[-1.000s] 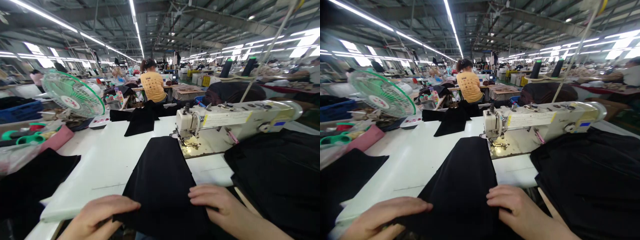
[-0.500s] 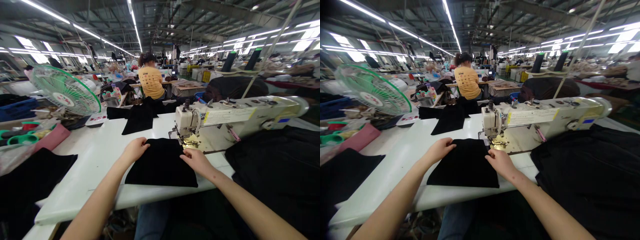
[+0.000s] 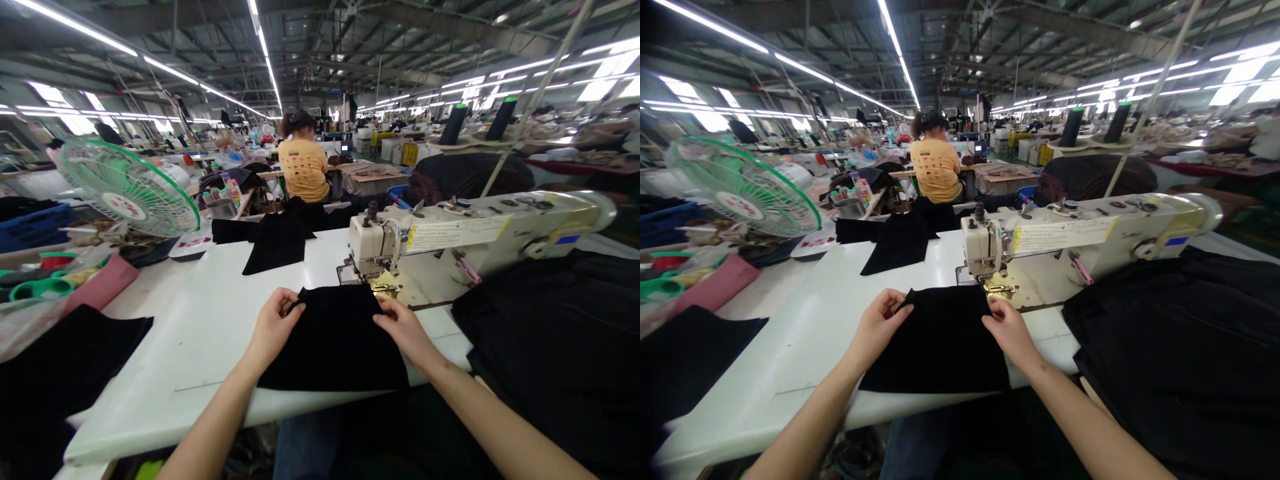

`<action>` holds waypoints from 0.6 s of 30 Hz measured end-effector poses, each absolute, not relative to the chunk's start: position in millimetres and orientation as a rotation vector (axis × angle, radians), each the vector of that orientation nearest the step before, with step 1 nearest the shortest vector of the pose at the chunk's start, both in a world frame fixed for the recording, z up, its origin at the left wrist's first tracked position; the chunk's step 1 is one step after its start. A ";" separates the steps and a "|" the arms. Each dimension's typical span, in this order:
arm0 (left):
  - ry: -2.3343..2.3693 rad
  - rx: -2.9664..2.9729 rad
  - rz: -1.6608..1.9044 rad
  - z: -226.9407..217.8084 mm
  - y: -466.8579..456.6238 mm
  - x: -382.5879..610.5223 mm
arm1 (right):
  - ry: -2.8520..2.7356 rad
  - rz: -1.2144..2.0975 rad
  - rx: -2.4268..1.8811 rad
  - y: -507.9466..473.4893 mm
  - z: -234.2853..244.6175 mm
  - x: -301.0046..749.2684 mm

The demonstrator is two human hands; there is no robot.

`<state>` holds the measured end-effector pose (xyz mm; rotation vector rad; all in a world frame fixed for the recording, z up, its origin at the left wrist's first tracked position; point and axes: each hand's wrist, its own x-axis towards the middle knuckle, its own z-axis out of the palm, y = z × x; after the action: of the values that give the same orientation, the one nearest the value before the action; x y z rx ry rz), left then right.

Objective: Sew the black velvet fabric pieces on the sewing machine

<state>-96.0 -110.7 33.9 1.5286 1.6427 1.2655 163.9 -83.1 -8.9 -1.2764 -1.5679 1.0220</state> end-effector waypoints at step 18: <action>1.297 1.140 1.702 84.3 -170.9 -61.8 | -0.935 1.128 -1.218 -120.1 34.3 211.4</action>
<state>-61.8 -170.9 84.3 1.1401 1.2967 1.7022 211.4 -120.1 34.3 -1.2184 -0.9347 1.1280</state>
